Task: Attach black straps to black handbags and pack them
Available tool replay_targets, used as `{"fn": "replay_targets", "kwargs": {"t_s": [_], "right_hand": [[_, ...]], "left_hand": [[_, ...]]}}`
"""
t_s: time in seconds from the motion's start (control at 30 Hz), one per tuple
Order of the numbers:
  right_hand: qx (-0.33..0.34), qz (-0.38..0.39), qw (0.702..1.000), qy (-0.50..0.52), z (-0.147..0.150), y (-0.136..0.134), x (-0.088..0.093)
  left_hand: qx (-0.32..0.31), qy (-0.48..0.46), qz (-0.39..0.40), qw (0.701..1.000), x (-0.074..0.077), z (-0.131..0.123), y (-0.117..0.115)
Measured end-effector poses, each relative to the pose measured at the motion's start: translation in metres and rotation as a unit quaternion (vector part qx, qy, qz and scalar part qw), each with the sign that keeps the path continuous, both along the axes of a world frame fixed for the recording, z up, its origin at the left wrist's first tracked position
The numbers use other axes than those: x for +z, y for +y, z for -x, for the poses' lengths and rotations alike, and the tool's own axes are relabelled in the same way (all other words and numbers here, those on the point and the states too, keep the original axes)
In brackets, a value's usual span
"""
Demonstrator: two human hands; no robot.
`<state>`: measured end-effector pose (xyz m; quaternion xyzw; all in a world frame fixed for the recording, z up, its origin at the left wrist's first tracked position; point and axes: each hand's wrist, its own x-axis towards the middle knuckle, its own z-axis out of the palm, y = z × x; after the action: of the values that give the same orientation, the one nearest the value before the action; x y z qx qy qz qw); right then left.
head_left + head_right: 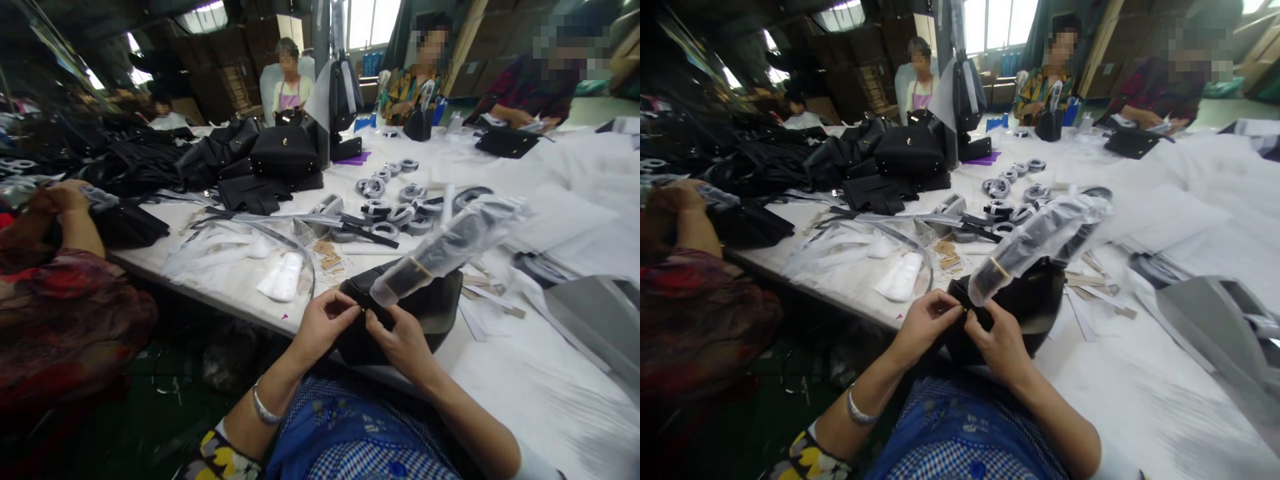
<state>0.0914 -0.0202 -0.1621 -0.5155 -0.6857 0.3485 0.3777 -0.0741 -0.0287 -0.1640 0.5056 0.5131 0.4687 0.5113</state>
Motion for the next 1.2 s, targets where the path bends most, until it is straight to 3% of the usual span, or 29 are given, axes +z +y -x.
{"fn": "replay_targets", "kwargs": {"t_s": [0.13,0.3,0.4,0.47,0.57,0.7,0.83,1.0,1.2], "right_hand": [[-0.012,0.029,0.999,0.009,0.000,0.002,-0.003],[0.010,0.056,0.997,0.047,0.004,0.001,0.001],[0.057,0.081,0.992,0.083,0.004,-0.001,0.011],[0.102,0.055,0.991,0.061,0.001,-0.003,0.018],[0.135,-0.017,0.990,-0.023,-0.003,-0.009,0.024],[0.102,-0.066,0.992,-0.046,-0.001,-0.014,0.022],[0.079,-0.045,0.994,-0.053,0.003,-0.010,0.021],[0.130,0.028,0.989,-0.057,-0.002,0.005,0.024],[0.111,0.020,0.991,-0.076,0.004,0.006,0.016]], "left_hand": [[0.003,0.071,-0.067,0.995,0.000,-0.001,0.002],[0.053,0.178,-0.233,0.955,-0.002,-0.003,-0.012],[0.072,0.188,-0.260,0.944,-0.005,-0.001,-0.019],[0.074,0.193,-0.260,0.943,-0.004,0.002,-0.022],[0.073,0.192,-0.252,0.946,-0.001,0.006,-0.026],[0.091,0.147,-0.221,0.960,-0.004,0.004,-0.033],[0.119,0.043,-0.141,0.982,-0.011,-0.007,-0.035],[0.095,-0.156,0.013,0.983,-0.015,-0.012,-0.029],[0.057,-0.223,0.062,0.971,-0.016,-0.007,-0.023]]}}
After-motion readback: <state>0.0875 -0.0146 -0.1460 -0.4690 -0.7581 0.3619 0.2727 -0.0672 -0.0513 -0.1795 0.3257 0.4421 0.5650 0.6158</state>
